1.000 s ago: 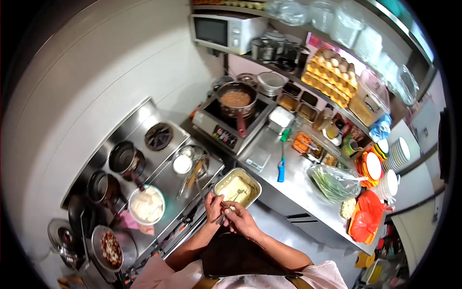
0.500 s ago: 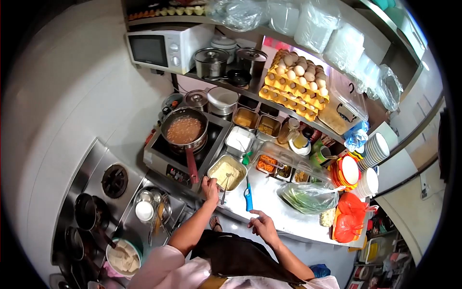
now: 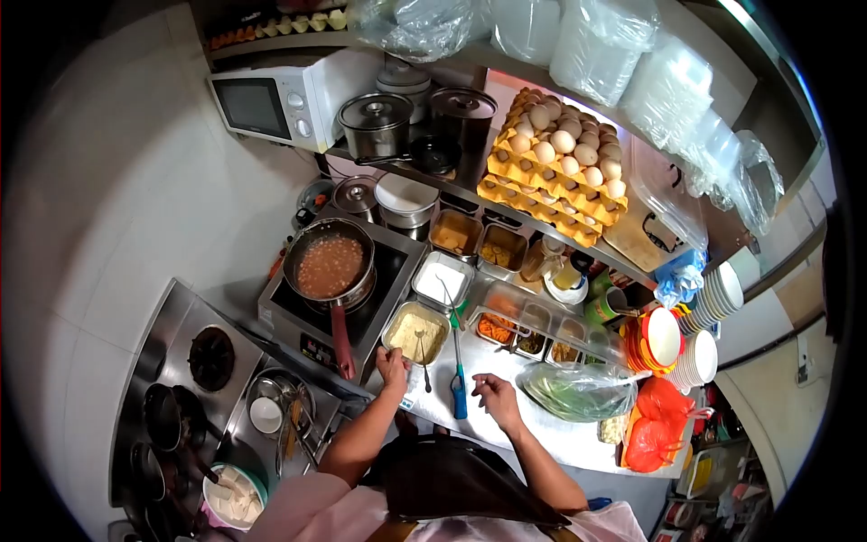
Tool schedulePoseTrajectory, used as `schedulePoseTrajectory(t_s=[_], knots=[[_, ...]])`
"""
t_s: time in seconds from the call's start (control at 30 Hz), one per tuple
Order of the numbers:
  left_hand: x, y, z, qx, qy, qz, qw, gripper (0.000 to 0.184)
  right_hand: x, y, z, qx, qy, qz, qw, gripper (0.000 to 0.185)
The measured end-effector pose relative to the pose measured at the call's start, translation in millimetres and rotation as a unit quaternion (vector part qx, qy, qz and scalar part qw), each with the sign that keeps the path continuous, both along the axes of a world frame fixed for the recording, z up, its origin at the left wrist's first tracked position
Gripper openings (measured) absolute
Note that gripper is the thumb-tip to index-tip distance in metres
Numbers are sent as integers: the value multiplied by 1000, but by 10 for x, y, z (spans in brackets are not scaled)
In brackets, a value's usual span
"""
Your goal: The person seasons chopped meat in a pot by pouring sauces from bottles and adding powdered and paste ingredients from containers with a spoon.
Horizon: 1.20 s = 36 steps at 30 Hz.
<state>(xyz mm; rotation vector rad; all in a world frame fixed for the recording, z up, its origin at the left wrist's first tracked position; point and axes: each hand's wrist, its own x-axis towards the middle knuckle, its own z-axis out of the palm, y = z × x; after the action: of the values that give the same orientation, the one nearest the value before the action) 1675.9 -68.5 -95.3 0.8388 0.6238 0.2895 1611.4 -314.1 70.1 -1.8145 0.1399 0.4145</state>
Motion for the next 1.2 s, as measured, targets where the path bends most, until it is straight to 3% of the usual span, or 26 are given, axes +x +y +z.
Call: schedulePoseTrajectory(t_s=[0.1, 0.27, 0.37, 0.53, 0.67, 0.77, 0.9, 0.93, 1.07, 1.2], knots=[[-84, 41, 57, 41, 44, -30, 998, 19, 476, 33, -288, -10, 12, -56, 998, 30], [-275, 79, 384, 142, 189, -89, 968, 31, 1186, 226, -600, 162, 158, -78, 971, 25], [-276, 27, 388, 241, 89, -41, 966, 28, 1389, 345, -516, 222, 196, -103, 950, 21], [596, -35, 918, 144, 55, -184, 971, 28, 1526, 401, -393, 289, 239, -104, 921, 22], [1450, -117, 711, 40, 180, -196, 963, 34, 1597, 346, -242, 340, 223, -118, 906, 21], [1769, -138, 569, 30, 215, -207, 954, 36, 1627, 328, -68, 342, 180, -127, 913, 19], [1978, -177, 404, 71, 276, -253, 924, 37, 1750, 322, -22, 313, 131, -136, 931, 35], [1982, -207, 422, 60, 273, -248, 928, 39, 1780, 309, 12, 315, 126, -135, 931, 44], [2032, -362, 406, 14, 280, -187, 941, 38, 1918, 252, 93, 303, 94, -138, 938, 44], [1991, -456, 273, 68, 228, -149, 960, 33, 2100, 172, -29, 288, 60, -133, 946, 40]])
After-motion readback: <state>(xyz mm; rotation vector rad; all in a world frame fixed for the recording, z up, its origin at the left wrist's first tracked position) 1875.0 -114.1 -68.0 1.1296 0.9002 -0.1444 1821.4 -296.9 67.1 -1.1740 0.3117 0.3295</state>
